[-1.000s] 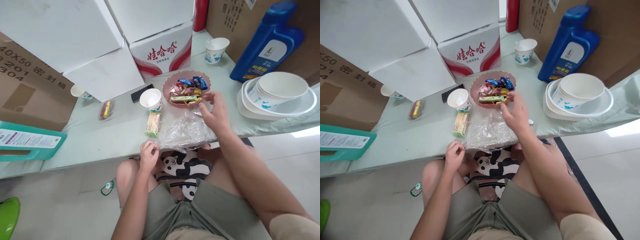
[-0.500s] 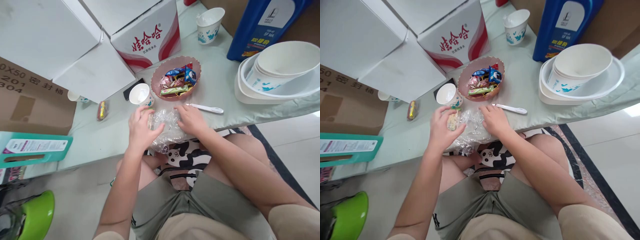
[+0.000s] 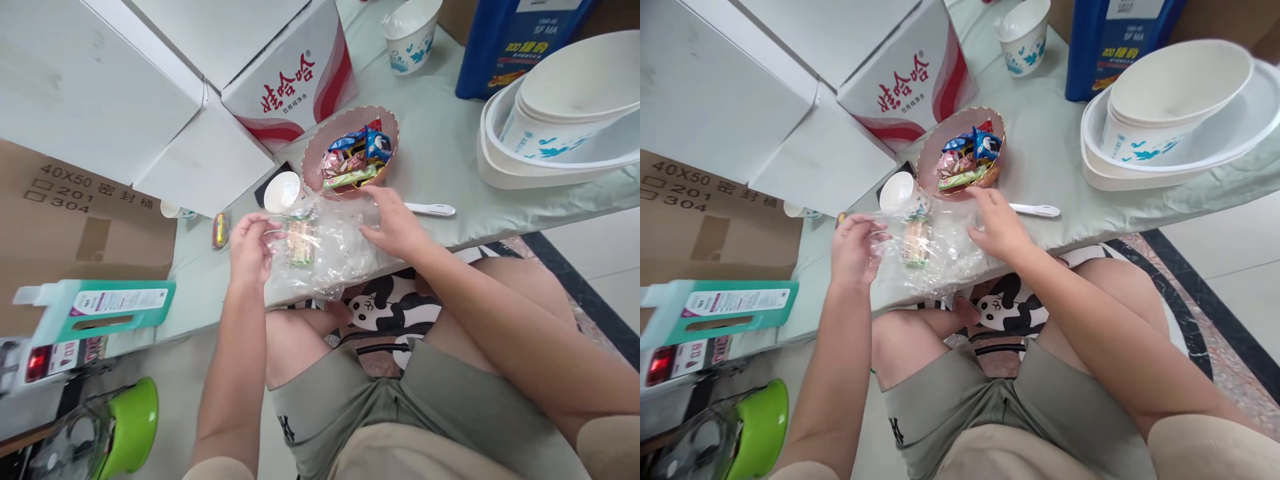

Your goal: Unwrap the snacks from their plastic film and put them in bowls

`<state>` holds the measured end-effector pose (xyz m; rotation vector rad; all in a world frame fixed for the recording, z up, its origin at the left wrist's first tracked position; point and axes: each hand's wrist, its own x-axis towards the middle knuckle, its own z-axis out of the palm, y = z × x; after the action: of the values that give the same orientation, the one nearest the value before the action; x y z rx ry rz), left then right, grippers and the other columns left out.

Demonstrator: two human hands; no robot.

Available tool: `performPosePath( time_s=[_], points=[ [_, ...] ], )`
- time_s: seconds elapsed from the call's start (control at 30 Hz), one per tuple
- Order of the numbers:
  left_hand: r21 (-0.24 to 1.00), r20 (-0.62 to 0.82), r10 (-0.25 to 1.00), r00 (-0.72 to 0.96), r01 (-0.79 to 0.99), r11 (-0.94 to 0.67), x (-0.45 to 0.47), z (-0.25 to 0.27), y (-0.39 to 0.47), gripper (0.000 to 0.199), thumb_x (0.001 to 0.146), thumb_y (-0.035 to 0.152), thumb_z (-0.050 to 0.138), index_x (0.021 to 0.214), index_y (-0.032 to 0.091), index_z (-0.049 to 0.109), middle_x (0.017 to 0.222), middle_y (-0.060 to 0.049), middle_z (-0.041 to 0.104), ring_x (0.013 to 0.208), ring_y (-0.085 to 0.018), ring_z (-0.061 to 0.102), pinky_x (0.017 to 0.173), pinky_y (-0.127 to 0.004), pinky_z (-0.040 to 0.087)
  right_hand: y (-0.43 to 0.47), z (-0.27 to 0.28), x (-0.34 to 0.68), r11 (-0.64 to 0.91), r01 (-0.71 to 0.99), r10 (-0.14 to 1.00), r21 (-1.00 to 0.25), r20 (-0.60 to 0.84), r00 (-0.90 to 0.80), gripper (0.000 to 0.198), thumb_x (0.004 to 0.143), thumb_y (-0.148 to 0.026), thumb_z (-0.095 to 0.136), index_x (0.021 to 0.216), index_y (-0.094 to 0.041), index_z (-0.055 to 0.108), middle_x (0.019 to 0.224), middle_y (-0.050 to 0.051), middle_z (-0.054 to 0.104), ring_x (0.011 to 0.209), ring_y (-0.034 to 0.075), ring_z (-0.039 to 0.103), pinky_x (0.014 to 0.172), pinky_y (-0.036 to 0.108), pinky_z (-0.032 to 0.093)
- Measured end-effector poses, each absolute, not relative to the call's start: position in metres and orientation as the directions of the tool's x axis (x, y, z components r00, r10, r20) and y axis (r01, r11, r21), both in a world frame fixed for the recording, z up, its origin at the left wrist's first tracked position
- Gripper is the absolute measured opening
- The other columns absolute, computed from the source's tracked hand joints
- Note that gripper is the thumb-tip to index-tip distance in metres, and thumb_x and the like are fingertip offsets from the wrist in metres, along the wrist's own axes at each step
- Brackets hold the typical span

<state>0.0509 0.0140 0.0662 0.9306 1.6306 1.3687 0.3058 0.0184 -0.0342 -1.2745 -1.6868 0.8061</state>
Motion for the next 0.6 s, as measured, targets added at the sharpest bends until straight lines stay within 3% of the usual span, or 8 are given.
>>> performPosePath(
  time_s=[0.1,0.2,0.27,0.33,0.4,0.53,0.6],
  points=[
    [0.954,-0.223,0.855,-0.469,-0.284,0.093,0.019,0.064,-0.010,0.009,0.078,0.015,0.066,0.081,0.022,0.060,0.066,0.007,0.066,0.054,-0.006,0.064,0.041,-0.010,0.038,0.017,-0.030,0.300,0.078,0.083,0.996,-0.993,0.074,-0.049,0.062,0.081,-0.037,0.069,0.138,-0.024,0.049,0.143,0.017,0.058,0.133,0.032,0.057,0.113,0.056,0.046],
    [0.904,-0.260,0.846,-0.466,-0.426,0.043,-0.006,0.041,-0.036,0.012,0.079,0.016,0.070,0.083,0.024,0.063,0.073,0.009,0.072,0.064,-0.001,0.067,0.054,-0.005,0.047,0.006,-0.028,0.288,-0.236,-0.216,0.963,-0.948,-0.198,-0.185,0.050,0.085,-0.051,0.067,0.126,-0.025,0.054,0.136,0.017,0.064,0.125,0.030,0.065,0.107,0.054,0.053],
    [0.893,-0.248,0.833,-0.495,-0.449,-0.001,-0.011,0.020,-0.052,0.012,0.079,0.017,0.072,0.084,0.025,0.064,0.080,0.010,0.074,0.069,0.001,0.068,0.058,-0.004,0.048,-0.004,-0.027,0.280,-0.415,-0.284,0.881,-0.864,-0.304,-0.362,0.046,0.084,-0.058,0.066,0.115,-0.024,0.059,0.128,0.018,0.069,0.118,0.031,0.069,0.103,0.054,0.057],
    [0.890,-0.252,0.810,-0.530,-0.456,-0.021,-0.007,0.001,-0.065,0.012,0.080,0.015,0.070,0.082,0.024,0.063,0.084,0.008,0.076,0.076,0.000,0.070,0.063,-0.005,0.050,-0.013,-0.028,0.275,-0.492,-0.290,0.808,-0.821,-0.306,-0.504,0.049,0.083,-0.064,0.066,0.110,-0.023,0.063,0.124,0.019,0.072,0.119,0.032,0.069,0.104,0.055,0.056],
    [0.901,-0.241,0.782,-0.575,-0.433,-0.041,0.001,-0.014,-0.077,0.011,0.082,0.013,0.067,0.082,0.023,0.061,0.086,0.006,0.076,0.084,-0.003,0.072,0.075,-0.010,0.056,-0.018,-0.031,0.272,-0.434,-0.308,0.819,-0.846,-0.229,-0.526,0.055,0.084,-0.070,0.062,0.116,-0.024,0.064,0.136,0.017,0.068,0.133,0.031,0.061,0.114,0.056,0.048],
    [0.938,-0.234,0.735,-0.637,-0.347,-0.003,0.012,-0.027,-0.097,0.009,0.086,0.015,0.065,0.086,0.022,0.060,0.092,0.003,0.076,0.091,-0.007,0.073,0.089,-0.019,0.058,-0.017,-0.033,0.272,-0.103,-0.304,0.906,-0.947,0.036,-0.421,0.076,0.081,-0.078,0.060,0.142,-0.034,0.052,0.165,0.005,0.041,0.157,0.029,0.030,0.125,0.057,0.030],
    [0.939,-0.259,0.748,-0.611,-0.342,0.046,0.012,-0.029,-0.104,0.010,0.086,0.018,0.068,0.087,0.023,0.059,0.095,0.003,0.076,0.088,-0.007,0.073,0.086,-0.018,0.059,-0.015,-0.031,0.273,0.034,-0.264,0.874,-0.964,0.157,-0.460,0.079,0.075,-0.073,0.071,0.141,-0.032,0.054,0.162,0.006,0.045,0.155,0.030,0.034,0.125,0.055,0.030]
  ],
)
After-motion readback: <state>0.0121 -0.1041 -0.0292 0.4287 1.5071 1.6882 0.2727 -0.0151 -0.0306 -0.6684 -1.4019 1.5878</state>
